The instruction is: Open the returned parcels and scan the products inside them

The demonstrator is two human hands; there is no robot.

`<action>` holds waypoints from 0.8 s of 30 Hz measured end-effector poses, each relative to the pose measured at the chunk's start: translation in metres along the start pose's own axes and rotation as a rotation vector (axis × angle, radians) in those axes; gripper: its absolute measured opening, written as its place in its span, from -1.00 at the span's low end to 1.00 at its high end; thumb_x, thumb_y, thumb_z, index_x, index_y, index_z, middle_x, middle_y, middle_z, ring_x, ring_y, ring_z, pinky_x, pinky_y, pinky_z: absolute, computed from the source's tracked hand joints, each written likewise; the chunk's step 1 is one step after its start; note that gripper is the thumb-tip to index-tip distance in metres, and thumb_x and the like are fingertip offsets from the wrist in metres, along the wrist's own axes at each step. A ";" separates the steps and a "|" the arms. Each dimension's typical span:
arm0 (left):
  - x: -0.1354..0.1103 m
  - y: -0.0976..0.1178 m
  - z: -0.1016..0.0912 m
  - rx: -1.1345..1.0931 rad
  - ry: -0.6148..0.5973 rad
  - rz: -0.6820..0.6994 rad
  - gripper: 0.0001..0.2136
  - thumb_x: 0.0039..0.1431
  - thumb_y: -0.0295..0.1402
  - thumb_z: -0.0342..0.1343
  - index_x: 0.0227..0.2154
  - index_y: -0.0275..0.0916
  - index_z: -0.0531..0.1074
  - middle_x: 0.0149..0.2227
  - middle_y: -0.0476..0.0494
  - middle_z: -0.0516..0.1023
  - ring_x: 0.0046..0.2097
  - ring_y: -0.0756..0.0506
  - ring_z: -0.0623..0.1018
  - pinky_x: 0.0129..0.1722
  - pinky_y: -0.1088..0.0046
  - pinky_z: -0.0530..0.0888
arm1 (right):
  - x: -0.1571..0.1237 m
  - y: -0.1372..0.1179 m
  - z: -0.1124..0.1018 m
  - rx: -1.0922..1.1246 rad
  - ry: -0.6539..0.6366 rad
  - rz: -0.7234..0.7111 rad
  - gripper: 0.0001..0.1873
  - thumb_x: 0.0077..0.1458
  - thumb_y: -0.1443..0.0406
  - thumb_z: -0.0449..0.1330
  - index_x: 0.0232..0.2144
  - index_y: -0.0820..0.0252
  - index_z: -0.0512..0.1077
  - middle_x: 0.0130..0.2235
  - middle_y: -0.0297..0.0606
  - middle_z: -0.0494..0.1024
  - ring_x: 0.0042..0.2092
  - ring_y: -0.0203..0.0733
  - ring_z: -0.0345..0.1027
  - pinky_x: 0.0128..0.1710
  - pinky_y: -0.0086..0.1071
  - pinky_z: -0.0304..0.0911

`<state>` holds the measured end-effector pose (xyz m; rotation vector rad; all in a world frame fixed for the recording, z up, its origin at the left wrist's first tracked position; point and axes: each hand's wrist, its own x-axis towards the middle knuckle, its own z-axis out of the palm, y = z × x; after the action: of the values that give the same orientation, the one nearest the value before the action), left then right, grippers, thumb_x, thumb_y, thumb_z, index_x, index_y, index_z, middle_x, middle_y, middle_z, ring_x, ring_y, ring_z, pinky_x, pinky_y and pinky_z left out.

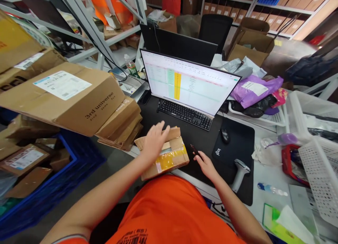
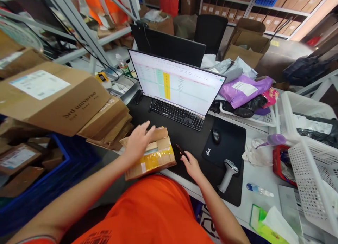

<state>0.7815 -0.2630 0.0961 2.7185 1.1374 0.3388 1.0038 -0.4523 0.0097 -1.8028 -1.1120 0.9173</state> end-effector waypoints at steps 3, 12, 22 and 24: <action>-0.049 0.035 0.008 -0.010 -0.025 0.106 -0.55 0.22 -0.27 0.18 0.15 -0.22 0.33 0.28 -0.42 0.33 0.29 -0.38 0.35 0.28 -0.04 0.28 | 0.003 0.001 -0.022 -0.168 -0.019 -0.094 -0.62 0.35 0.09 -0.05 -0.10 0.12 0.48 -0.28 -0.23 0.59 -0.18 -0.08 0.46 -0.09 -0.17 0.35; -0.070 0.016 0.022 -0.155 -0.323 0.170 -0.34 -0.14 -0.58 0.32 0.09 -0.26 0.26 0.29 -0.45 0.31 0.36 -0.39 0.25 0.33 -0.16 0.17 | 0.013 -0.017 -0.063 -0.851 -0.194 -0.840 -0.49 0.31 0.43 -0.06 0.19 -0.02 0.39 -0.11 -0.16 0.54 -0.07 -0.09 0.31 0.05 -0.09 0.23; -0.060 0.003 0.006 -0.174 -0.482 0.236 -0.36 -0.10 -0.49 0.34 0.11 -0.24 0.29 0.32 -0.45 0.29 0.37 -0.34 0.25 0.33 -0.05 0.21 | 0.030 -0.035 -0.055 -0.699 -0.312 -1.022 -0.47 0.34 0.39 -0.11 0.21 -0.14 0.37 -0.14 -0.20 0.55 -0.11 -0.17 0.35 0.11 -0.12 0.22; -0.060 0.003 0.007 -0.172 -0.474 0.241 -0.36 -0.10 -0.50 0.33 0.11 -0.23 0.29 0.31 -0.44 0.31 0.37 -0.34 0.25 0.32 -0.04 0.22 | 0.032 -0.031 -0.053 -0.635 -0.315 -1.001 -0.49 0.35 0.36 -0.08 0.21 -0.20 0.36 -0.13 -0.23 0.55 -0.11 -0.20 0.36 0.11 -0.16 0.21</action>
<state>0.7441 -0.3084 0.0815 2.5823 0.6266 -0.1681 1.0508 -0.4280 0.0535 -1.2259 -2.3847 0.2245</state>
